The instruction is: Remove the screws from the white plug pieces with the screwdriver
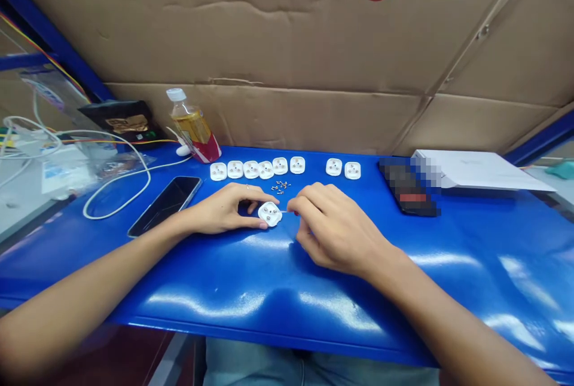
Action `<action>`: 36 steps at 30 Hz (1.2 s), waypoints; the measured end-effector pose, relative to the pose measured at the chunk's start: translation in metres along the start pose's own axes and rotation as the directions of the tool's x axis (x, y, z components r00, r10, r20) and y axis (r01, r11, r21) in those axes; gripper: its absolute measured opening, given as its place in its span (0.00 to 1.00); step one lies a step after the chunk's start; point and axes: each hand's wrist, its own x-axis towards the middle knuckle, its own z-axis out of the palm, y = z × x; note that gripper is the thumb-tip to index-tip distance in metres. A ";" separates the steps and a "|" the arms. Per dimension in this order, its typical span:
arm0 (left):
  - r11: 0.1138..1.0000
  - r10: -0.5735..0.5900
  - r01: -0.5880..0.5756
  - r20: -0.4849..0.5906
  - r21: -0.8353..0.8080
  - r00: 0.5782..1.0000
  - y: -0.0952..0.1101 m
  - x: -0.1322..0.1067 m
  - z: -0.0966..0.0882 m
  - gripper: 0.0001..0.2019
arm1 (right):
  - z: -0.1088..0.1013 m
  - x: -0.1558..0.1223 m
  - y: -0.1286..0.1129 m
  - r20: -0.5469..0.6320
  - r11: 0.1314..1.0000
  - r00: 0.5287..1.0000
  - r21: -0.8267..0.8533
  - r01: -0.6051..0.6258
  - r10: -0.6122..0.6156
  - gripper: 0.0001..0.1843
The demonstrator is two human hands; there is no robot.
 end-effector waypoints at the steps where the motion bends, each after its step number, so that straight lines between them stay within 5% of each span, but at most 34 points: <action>1: 1.000 0.000 0.000 0.002 0.001 1.000 0.000 0.000 0.000 0.25 | 0.000 0.000 0.000 -0.001 1.000 1.000 -0.008 -0.010 0.010 0.08; 5: 1.000 0.003 -0.003 0.002 -0.004 1.000 -0.001 0.000 0.000 0.26 | 0.001 0.000 0.001 -0.028 0.996 1.000 -0.085 -0.013 0.011 0.06; 12: 1.000 -0.004 0.004 0.000 -0.015 1.000 0.000 0.000 0.001 0.24 | 0.000 0.001 -0.003 -0.012 0.997 0.998 0.044 -0.063 0.063 0.11; 18: 1.000 -0.004 0.004 -0.003 -0.003 1.000 0.001 0.001 0.000 0.25 | 0.001 0.000 0.000 -0.021 0.991 0.995 -0.090 -0.098 0.096 0.07; 24: 1.000 -0.013 0.013 0.000 -0.002 1.000 0.001 0.001 0.000 0.26 | 0.001 0.000 -0.003 -0.031 0.993 0.993 0.031 -0.115 0.116 0.15; 29: 1.000 -0.011 0.011 -0.002 -0.002 1.000 -0.001 0.001 0.001 0.25 | 0.003 -0.003 -0.002 -0.008 0.972 0.977 -0.100 -0.214 0.214 0.17; 36: 1.000 -0.012 0.012 0.003 -0.012 1.000 0.000 0.000 0.000 0.25 | -0.002 -0.001 -0.002 0.012 0.990 0.994 0.083 -0.111 0.110 0.09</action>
